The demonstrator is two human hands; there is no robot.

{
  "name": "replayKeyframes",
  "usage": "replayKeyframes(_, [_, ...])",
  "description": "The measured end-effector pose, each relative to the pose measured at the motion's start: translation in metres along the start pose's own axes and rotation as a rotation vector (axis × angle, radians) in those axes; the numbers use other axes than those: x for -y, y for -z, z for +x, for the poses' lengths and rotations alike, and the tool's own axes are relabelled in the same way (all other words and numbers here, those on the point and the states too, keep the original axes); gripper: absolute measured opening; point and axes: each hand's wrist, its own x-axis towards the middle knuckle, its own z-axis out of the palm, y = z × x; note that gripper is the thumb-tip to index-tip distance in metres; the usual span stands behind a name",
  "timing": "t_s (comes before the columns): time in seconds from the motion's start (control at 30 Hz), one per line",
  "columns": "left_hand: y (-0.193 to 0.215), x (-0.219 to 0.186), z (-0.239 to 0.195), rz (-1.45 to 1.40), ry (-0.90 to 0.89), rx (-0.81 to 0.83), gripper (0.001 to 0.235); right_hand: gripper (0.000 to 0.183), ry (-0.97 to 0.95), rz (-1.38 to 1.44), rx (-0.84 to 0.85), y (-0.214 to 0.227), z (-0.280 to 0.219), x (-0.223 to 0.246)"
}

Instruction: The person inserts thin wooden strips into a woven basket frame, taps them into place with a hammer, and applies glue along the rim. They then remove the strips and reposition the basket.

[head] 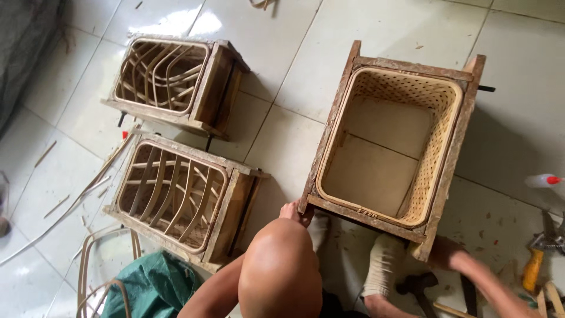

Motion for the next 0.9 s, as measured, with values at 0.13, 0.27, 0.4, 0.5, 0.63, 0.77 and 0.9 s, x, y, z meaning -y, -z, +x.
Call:
replayKeyframes(0.13, [0.003,-0.002,0.008,0.014,-0.015,0.005,0.029,0.041,-0.313,-0.172,-0.190,-0.015,-0.032,0.030])
replayKeyframes(0.27, [0.002,0.000,0.012,0.009,-0.024,-0.006,0.030,0.035,-0.550,-0.133,-0.479,-0.035,-0.047,0.049])
replayKeyframes(0.4, [0.008,0.019,0.000,-0.001,0.009,-0.034,0.030,0.035,-0.381,-0.041,-0.337,-0.026,-0.027,0.033])
replayKeyframes(0.5, [0.003,0.031,-0.009,0.007,0.017,-0.015,0.031,0.037,-0.212,0.177,0.030,-0.008,-0.010,0.004])
replayKeyframes(0.63, [0.001,0.036,-0.001,0.015,0.016,-0.011,0.032,0.040,-0.221,0.068,-0.109,-0.011,-0.011,0.007])
replayKeyframes(0.77, [-0.005,0.027,0.019,0.001,0.005,-0.024,0.033,0.043,-0.476,-0.004,-0.569,-0.041,-0.036,0.047])
replayKeyframes(0.9, [-0.025,0.020,0.017,0.025,-0.021,0.040,0.034,0.047,-0.213,0.053,-0.801,-0.043,-0.042,0.041])
